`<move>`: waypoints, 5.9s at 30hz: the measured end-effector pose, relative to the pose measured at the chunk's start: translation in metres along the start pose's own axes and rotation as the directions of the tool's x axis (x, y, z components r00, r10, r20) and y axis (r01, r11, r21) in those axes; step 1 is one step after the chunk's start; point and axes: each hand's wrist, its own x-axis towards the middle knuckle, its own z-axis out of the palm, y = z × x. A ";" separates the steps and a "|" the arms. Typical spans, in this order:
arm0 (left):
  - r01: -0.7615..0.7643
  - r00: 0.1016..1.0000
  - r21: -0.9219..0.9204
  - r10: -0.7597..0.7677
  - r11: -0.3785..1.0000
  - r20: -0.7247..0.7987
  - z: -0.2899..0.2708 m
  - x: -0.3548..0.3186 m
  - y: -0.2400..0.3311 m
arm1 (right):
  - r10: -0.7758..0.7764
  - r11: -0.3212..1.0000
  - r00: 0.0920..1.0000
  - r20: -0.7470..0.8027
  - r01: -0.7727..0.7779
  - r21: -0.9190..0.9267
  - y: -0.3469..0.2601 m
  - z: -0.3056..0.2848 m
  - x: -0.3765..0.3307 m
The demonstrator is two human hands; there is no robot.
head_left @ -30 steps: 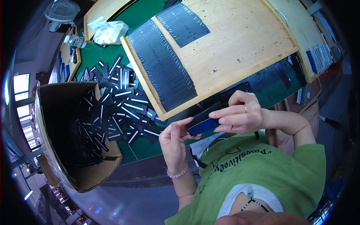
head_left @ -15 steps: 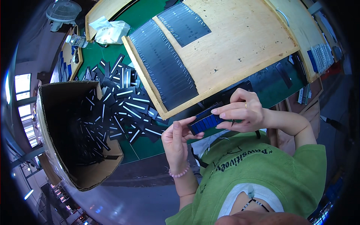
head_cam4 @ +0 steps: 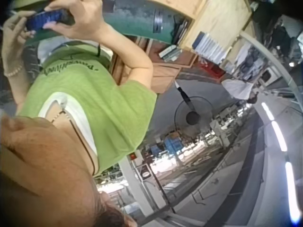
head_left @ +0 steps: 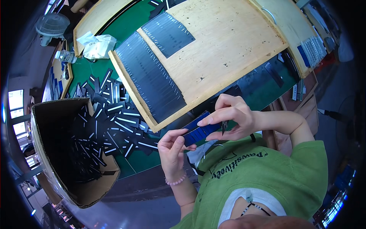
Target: The person attaches strips onto a fixture, trims them using a blade, aligns strips on a wooden tray, and wipes their face with a tissue.
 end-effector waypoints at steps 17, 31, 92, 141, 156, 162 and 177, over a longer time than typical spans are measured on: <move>-0.017 0.999 -0.012 0.016 1.000 -0.043 0.007 -0.001 0.003 | -0.016 0.997 0.998 0.059 0.020 -0.069 0.001 -0.004 -0.002; -0.043 0.995 -0.044 0.039 0.998 -0.096 0.007 -0.003 -0.001 | -0.228 0.921 0.953 0.199 0.278 -0.274 -0.002 -0.009 -0.003; -0.384 0.730 0.580 0.621 0.718 -0.286 0.026 -0.021 0.044 | 0.107 0.912 0.982 0.156 -0.034 -0.410 0.006 -0.037 -0.023; -0.373 0.718 0.448 0.558 0.813 -0.416 0.011 -0.007 0.013 | -0.132 0.878 0.944 0.304 0.253 -0.406 0.003 0.006 -0.016; -0.135 0.985 0.181 0.152 0.974 -0.083 0.007 -0.008 0.011 | 0.091 0.992 0.992 0.092 -0.082 -0.092 -0.008 -0.003 -0.004; -0.131 0.985 0.148 0.145 0.980 -0.092 0.013 -0.008 0.013 | 0.089 0.993 0.994 0.069 -0.083 -0.086 -0.006 -0.002 -0.005; -0.045 0.998 0.016 0.045 0.999 -0.048 0.006 -0.002 0.003 | 0.040 0.999 0.995 0.086 -0.038 -0.031 -0.005 -0.001 0.001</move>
